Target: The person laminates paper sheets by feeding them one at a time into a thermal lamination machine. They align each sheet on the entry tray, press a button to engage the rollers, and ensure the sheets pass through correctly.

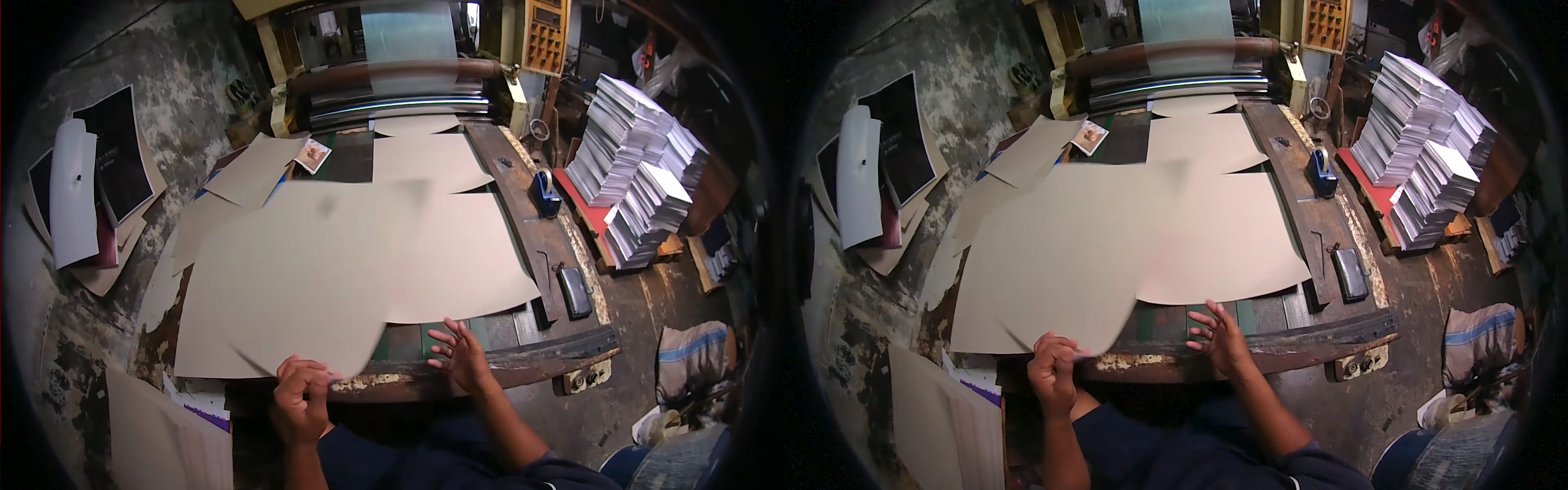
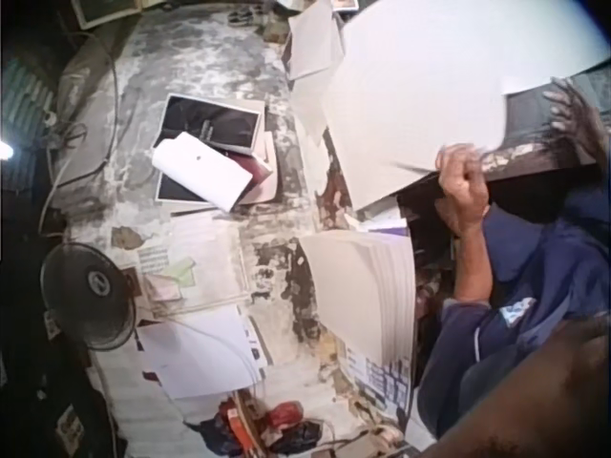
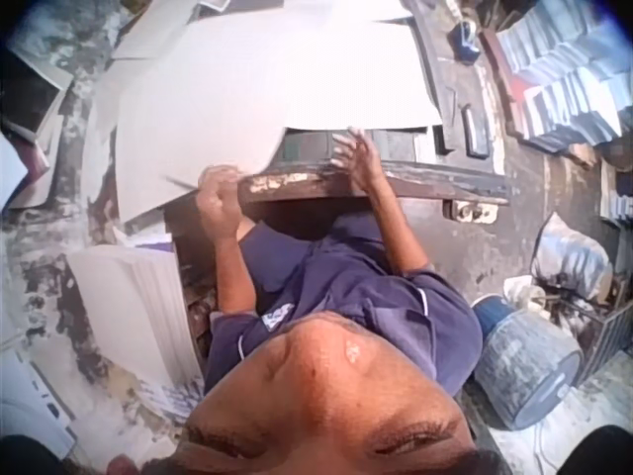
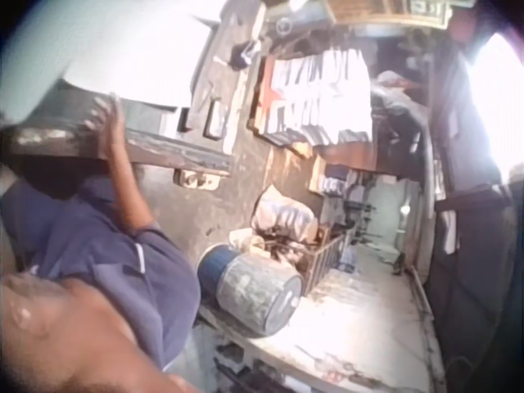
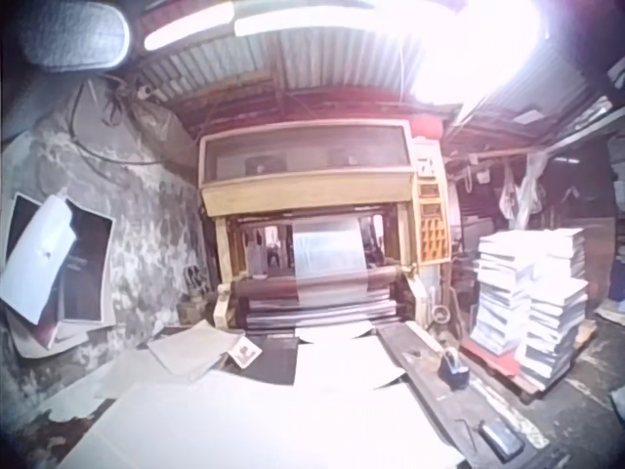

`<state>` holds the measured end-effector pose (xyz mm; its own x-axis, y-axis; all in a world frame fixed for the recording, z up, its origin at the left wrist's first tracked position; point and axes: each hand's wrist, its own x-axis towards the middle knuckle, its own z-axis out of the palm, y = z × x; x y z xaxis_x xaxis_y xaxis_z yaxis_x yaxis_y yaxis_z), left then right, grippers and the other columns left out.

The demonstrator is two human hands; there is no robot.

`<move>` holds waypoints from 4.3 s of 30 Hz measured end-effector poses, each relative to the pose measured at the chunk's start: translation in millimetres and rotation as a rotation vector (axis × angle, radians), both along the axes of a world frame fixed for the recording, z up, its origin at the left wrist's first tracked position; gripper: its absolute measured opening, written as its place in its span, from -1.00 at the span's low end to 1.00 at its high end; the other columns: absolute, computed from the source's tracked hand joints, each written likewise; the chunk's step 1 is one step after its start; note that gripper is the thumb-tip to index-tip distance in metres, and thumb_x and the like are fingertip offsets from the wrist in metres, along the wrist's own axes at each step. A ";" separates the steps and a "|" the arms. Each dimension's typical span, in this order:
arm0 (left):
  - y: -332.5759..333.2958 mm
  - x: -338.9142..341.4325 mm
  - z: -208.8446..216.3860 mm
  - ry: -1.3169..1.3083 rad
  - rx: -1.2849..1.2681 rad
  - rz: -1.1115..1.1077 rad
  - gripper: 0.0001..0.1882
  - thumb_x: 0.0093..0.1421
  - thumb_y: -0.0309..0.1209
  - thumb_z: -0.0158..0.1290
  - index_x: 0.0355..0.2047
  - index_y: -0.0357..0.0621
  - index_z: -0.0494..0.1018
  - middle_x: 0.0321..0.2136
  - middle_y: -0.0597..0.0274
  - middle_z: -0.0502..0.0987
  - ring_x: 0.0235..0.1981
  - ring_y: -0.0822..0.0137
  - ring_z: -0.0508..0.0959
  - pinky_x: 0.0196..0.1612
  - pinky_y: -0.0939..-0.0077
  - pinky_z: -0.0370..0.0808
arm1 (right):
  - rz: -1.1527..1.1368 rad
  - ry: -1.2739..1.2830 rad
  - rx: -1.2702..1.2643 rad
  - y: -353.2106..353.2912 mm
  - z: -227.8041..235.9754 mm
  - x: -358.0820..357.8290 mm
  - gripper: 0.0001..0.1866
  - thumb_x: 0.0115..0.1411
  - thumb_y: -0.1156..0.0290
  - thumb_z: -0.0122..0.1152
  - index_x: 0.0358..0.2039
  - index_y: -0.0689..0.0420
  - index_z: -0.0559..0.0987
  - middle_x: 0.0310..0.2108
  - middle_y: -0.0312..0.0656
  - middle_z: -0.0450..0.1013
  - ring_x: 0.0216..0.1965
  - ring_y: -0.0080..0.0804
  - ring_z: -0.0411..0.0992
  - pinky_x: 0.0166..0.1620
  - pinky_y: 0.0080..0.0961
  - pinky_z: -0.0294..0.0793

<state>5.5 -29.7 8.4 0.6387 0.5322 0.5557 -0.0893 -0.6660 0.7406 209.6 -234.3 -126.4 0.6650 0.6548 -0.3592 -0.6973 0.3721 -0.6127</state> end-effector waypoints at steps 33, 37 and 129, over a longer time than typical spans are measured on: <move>67.9 -8.2 -10.2 0.293 -0.266 -0.115 -0.58 0.11 -0.24 0.30 -0.12 -0.29 0.58 -0.14 0.09 0.65 0.10 0.18 0.53 0.36 0.17 0.08 | 0.015 0.128 -0.176 -70.1 -19.9 -97.5 -0.54 0.35 0.08 0.03 -0.06 0.28 0.40 -0.28 -0.04 0.47 -0.32 -0.29 0.46 -0.19 -0.33 0.46; 64.7 -5.3 -14.6 0.282 -0.309 -0.084 -0.61 0.26 -0.18 0.15 -0.15 -0.31 0.57 -0.18 0.07 0.65 0.04 0.20 0.56 0.31 0.24 0.15 | -0.048 0.103 -0.107 -56.8 -38.8 -76.1 -0.50 0.34 0.04 0.03 -0.06 0.30 0.39 -0.30 0.00 0.49 -0.34 -0.31 0.45 -0.17 -0.31 0.47; -16.6 -4.7 20.1 0.278 0.187 -0.625 -0.83 0.19 -0.17 0.20 -0.34 0.07 0.64 -0.31 0.47 0.68 0.11 0.24 0.53 0.36 -0.15 -0.04 | -0.169 -0.157 -0.064 -67.3 26.6 -55.5 -0.38 0.18 0.00 0.16 0.10 0.18 0.36 -0.09 -0.12 0.46 -0.29 -0.37 0.49 -0.15 -0.41 0.49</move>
